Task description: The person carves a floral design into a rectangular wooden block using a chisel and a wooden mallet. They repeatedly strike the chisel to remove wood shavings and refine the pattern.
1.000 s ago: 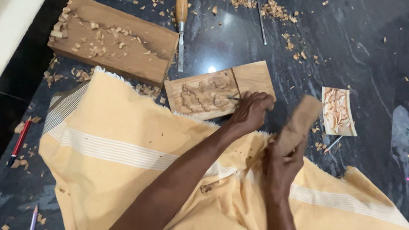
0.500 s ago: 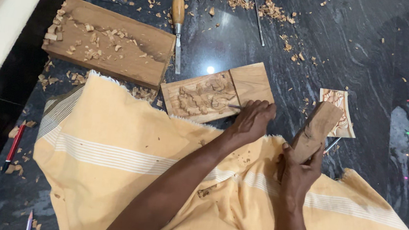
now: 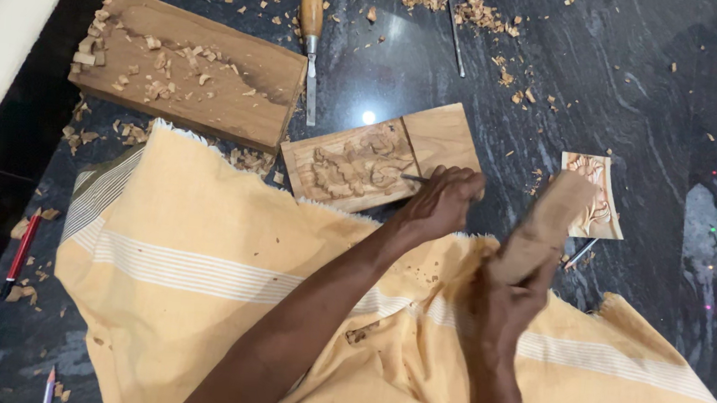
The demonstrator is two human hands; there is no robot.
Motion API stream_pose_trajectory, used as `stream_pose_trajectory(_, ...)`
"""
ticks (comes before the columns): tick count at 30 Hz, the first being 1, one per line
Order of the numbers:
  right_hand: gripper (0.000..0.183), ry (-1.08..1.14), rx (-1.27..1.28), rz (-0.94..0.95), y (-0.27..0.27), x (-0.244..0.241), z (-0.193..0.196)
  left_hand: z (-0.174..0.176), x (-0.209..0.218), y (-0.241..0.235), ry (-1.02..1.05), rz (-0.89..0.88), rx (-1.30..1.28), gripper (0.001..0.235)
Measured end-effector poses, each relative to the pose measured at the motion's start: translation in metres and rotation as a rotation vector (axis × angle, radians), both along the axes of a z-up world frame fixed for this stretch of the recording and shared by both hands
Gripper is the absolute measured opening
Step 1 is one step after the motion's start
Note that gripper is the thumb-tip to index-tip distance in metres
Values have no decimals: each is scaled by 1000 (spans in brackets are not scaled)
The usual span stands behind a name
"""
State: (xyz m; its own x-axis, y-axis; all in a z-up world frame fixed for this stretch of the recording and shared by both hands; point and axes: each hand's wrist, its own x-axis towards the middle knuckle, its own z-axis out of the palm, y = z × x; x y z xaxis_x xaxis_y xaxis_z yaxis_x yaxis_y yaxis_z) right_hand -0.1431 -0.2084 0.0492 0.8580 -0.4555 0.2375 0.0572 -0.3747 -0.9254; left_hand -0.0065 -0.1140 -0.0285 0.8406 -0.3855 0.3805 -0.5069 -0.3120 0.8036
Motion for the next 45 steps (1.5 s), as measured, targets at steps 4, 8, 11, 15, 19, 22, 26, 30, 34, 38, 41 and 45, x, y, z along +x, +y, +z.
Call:
stream_pose_trajectory(4, 66, 270, 40, -26, 13, 0, 1, -4, 2, -3, -53, 28, -21, 25)
stream_pose_trajectory(8, 69, 248, 273, -100, 19, 1, 8, -8, 1, -3, -52, 60, -17, 26)
stream_pose_trajectory(11, 79, 306, 128, -43, 18, 10, 7, -8, 6, -4, -75, 75, -65, 24)
stream_pose_trajectory(15, 72, 127, 146, 25, 12, 10, -3, -12, 8, -5, -48, 89, -46, 24)
stream_pose_trajectory(19, 65, 195, 273, -4, 8, 13, -11, -15, 13, -9, -44, 98, -23, 25)
stream_pose_trajectory(22, 65, 256, 177, 42, 9, 12, -12, -19, 11, -8, -70, 126, -5, 28)
stream_pose_trajectory(26, 55, 255, 213, -111, 11, 18, -7, -18, 17, -9, 26, 86, 30, 24)
stream_pose_trajectory(30, 61, 234, 119, 41, 13, 20, 2, -16, 18, -8, -35, 112, -23, 23)
stream_pose_trajectory(34, 64, 251, 104, 56, 19, 22, 10, -17, 18, -4, -28, 138, -12, 24)
stream_pose_trajectory(38, 61, 274, 291, -163, 21, 29, 11, -14, 25, -4, -36, 142, -44, 18)
stream_pose_trajectory(41, 72, 68, -190, 237, 8, 30, 5, -15, 24, -3, -74, 182, -64, 24)
stream_pose_trajectory(45, 70, 219, 18, -9, -11, 44, -16, -12, 31, 0, -58, 220, -165, 19)
